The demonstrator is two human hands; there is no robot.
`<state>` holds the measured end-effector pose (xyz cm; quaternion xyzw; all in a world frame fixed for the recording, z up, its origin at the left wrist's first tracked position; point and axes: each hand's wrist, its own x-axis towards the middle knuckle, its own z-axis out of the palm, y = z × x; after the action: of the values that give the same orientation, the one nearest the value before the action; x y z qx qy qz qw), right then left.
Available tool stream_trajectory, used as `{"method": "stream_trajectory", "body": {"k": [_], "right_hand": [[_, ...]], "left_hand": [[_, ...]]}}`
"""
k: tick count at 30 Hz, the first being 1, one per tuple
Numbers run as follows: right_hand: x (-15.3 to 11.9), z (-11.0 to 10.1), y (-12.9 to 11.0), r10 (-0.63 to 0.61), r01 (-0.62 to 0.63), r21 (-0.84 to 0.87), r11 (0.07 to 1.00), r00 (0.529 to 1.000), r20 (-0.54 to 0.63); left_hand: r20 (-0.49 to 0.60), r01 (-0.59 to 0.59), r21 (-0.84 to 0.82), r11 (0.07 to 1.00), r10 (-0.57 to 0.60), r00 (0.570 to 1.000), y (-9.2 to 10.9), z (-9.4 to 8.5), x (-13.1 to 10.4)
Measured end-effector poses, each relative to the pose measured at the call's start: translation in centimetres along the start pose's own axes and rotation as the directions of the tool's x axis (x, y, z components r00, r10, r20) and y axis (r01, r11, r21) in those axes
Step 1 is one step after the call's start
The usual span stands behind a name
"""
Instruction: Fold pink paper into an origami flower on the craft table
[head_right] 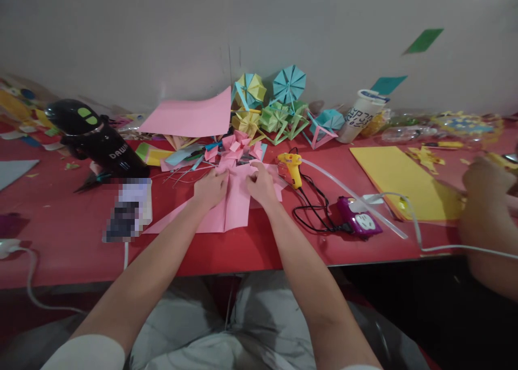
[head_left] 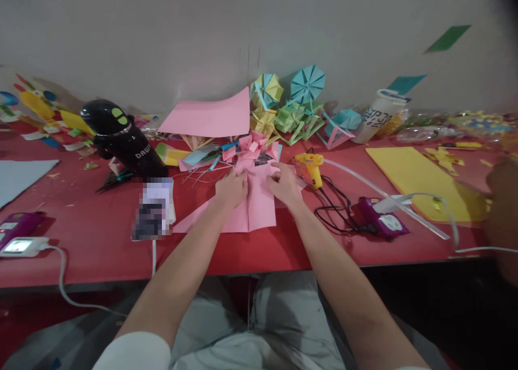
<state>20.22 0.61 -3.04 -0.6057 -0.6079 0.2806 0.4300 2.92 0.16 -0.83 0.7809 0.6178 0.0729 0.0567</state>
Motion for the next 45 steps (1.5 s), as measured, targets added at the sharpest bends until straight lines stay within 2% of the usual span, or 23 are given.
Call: {"method": "stream_trajectory", "body": {"k": [5, 10, 14, 16, 19, 20, 22, 25, 28, 30, 32, 36, 40, 42, 45], "right_hand": [[0.1, -0.1, 0.4, -0.004, 0.004, -0.008, 1.0, 1.0, 0.001], [0.4, -0.1, 0.6, -0.035, 0.036, 0.075, 0.997, 0.999, -0.006], [0.3, -0.1, 0.1, -0.039, 0.039, 0.159, 0.986, 0.999, -0.008], [0.2, -0.2, -0.4, -0.063, 0.061, 0.215, 0.975, 0.998, 0.004], [0.0, -0.5, -1.3, -0.09, 0.071, 0.36, 0.93, 0.995, 0.037], [-0.2, -0.6, -1.7, -0.094, 0.059, 0.419, 0.906, 0.994, 0.063], [-0.5, -0.8, -2.3, -0.094, -0.001, 0.52, 0.854, 0.983, 0.157], [-1.0, -0.6, -2.9, -0.104, -0.07, 0.576, 0.815, 0.959, 0.264], [-1.6, -0.2, -3.4, -0.084, -0.092, 0.533, 0.841, 0.951, 0.298], [-1.9, 0.1, -3.7, -0.063, -0.103, 0.476, 0.874, 0.945, 0.321], [-1.9, 0.3, -3.7, -0.051, -0.102, 0.437, 0.893, 0.944, 0.326], [-1.6, 0.3, -3.2, -0.004, -0.167, 0.477, 0.863, 0.941, 0.337], [-1.5, 0.3, -2.9, 0.007, -0.205, 0.515, 0.832, 0.933, 0.36], [-1.5, 0.2, -3.0, 0.002, -0.201, 0.524, 0.828, 0.935, 0.356], [-1.3, -0.3, -3.1, -0.004, -0.144, 0.46, 0.876, 0.952, 0.307]], "left_hand": [[-0.013, -0.006, -0.004, 1.0, 0.005, 1.0, -0.1, 0.1, 0.0], [-0.03, 0.02, -0.037, 0.999, -0.021, 0.999, -0.3, -0.2, 0.0], [-0.145, 0.039, -0.063, 0.997, -0.047, 0.988, -0.5, -0.9, -0.3], [-0.188, 0.048, -0.116, 0.992, -0.069, 0.98, -0.8, -1.1, -0.4], [-0.173, 0.054, -0.3, 0.953, -0.11, 0.979, -1.7, -0.9, 0.1], [-0.161, 0.039, -0.392, 0.919, -0.111, 0.981, -2.0, -0.7, 0.4], [-0.15, -0.025, -0.609, 0.793, -0.084, 0.985, -2.7, -0.4, 1.0], [-0.181, -0.086, -0.774, 0.627, -0.089, 0.979, -3.2, -0.4, 1.7], [-0.18, -0.113, -0.914, 0.391, -0.141, 0.973, -2.7, -1.1, 1.8], [-0.13, -0.092, -0.975, 0.201, -0.185, 0.974, -2.2, -1.5, 1.7], [-0.081, -0.066, -0.995, 0.077, -0.221, 0.972, -1.8, -1.7, 1.6], [0.03, 0.029, -1.0, -0.008, -0.271, 0.962, -1.5, -1.9, 1.4], [0.129, 0.113, -0.991, -0.076, -0.267, 0.955, -1.2, -2.5, 1.1], [0.157, 0.125, -0.984, -0.127, -0.286, 0.945, -0.7, -2.8, 1.0], [0.194, 0.144, -0.972, -0.188, -0.283, 0.939, -0.2, -3.2, 1.0]]}}
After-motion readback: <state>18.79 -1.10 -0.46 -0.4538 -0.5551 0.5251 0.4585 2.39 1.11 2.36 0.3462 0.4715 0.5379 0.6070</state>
